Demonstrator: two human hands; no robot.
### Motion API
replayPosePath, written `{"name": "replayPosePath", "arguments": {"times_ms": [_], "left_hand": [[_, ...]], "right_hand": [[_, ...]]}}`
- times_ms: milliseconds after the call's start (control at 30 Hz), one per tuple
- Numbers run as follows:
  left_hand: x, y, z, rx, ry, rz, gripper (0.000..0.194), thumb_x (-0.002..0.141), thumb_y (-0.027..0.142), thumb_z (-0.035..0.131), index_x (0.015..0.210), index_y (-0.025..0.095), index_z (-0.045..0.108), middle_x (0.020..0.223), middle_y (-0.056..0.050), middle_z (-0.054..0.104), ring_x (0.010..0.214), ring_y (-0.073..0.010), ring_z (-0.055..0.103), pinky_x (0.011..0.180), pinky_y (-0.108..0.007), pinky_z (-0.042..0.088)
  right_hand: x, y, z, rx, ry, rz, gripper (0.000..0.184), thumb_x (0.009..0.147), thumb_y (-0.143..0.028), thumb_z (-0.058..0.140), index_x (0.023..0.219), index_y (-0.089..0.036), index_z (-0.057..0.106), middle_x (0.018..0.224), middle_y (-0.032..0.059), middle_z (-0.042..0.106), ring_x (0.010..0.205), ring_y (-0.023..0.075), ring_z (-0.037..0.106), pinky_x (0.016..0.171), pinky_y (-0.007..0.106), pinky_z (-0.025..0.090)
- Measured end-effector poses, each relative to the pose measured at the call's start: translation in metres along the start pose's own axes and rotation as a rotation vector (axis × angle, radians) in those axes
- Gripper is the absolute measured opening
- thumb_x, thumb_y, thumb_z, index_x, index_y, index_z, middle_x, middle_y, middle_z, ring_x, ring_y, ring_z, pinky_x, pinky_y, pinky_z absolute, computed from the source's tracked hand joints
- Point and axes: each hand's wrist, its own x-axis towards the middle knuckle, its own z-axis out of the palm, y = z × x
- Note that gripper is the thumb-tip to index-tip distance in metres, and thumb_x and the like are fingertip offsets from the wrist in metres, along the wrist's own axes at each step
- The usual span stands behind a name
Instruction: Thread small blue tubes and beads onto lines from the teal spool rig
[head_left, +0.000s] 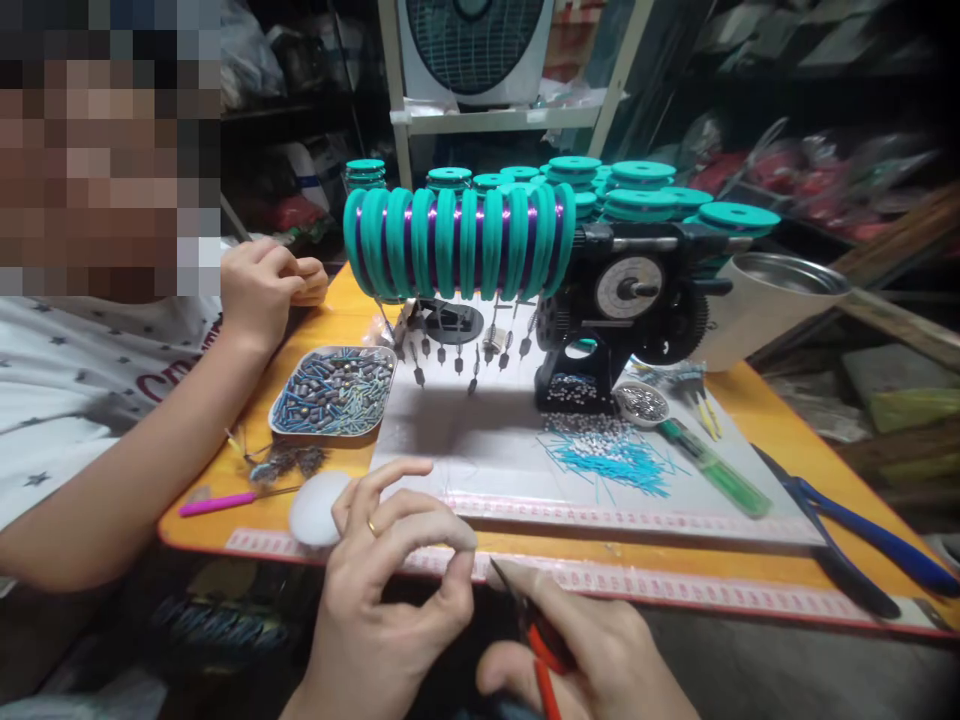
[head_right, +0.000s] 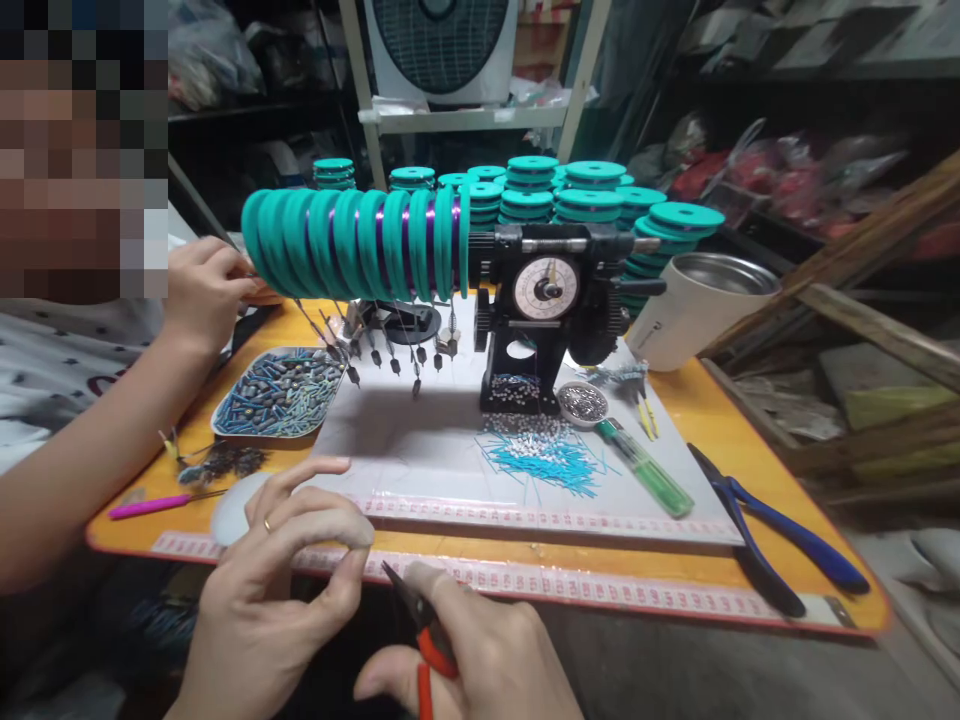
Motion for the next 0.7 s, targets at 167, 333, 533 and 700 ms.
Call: {"name": "replayPosePath", "arguments": {"times_ms": [167, 333, 533, 700], "left_hand": [[-0.007, 0.003, -0.001, -0.010, 0.025, 0.004, 0.026, 0.087, 0.003, 0.059, 0.091, 0.028, 0.059, 0.080, 0.005, 0.068, 0.113, -0.0232, 0.052, 0.105, -0.050, 0.036], [-0.007, 0.005, -0.005, -0.012, 0.037, -0.002, 0.026, 0.087, 0.003, 0.060, 0.091, 0.029, 0.060, 0.079, 0.005, 0.070, 0.110, -0.0231, 0.055, 0.104, -0.049, 0.036], [-0.008, 0.009, -0.006, -0.008, 0.063, -0.013, 0.024, 0.087, 0.004, 0.060, 0.089, 0.028, 0.062, 0.078, 0.004, 0.072, 0.111, -0.0248, 0.057, 0.101, -0.049, 0.038], [-0.006, 0.010, -0.005, 0.004, 0.075, -0.001, 0.025, 0.086, 0.003, 0.061, 0.088, 0.027, 0.063, 0.077, 0.004, 0.072, 0.111, -0.0240, 0.058, 0.100, -0.046, 0.039]], "right_hand": [[0.009, -0.004, 0.006, 0.052, 0.011, -0.021, 0.054, 0.089, -0.062, 0.063, 0.120, -0.018, 0.068, 0.071, 0.0003, 0.071, 0.063, 0.0160, 0.071, 0.078, 0.022, 0.057], [0.011, -0.010, 0.001, 0.083, -0.017, -0.018, 0.050, 0.088, -0.059, 0.066, 0.118, -0.020, 0.068, 0.076, 0.0015, 0.072, 0.069, 0.0163, 0.072, 0.079, 0.022, 0.057], [0.009, -0.011, 0.003, 0.076, -0.039, 0.005, 0.043, 0.088, -0.052, 0.071, 0.120, -0.023, 0.068, 0.081, 0.0002, 0.074, 0.069, 0.0155, 0.070, 0.071, 0.021, 0.056], [0.010, -0.010, 0.005, 0.098, -0.048, 0.037, 0.042, 0.084, -0.042, 0.078, 0.122, -0.028, 0.067, 0.081, -0.0042, 0.073, 0.065, 0.0126, 0.067, 0.066, 0.018, 0.053]]}}
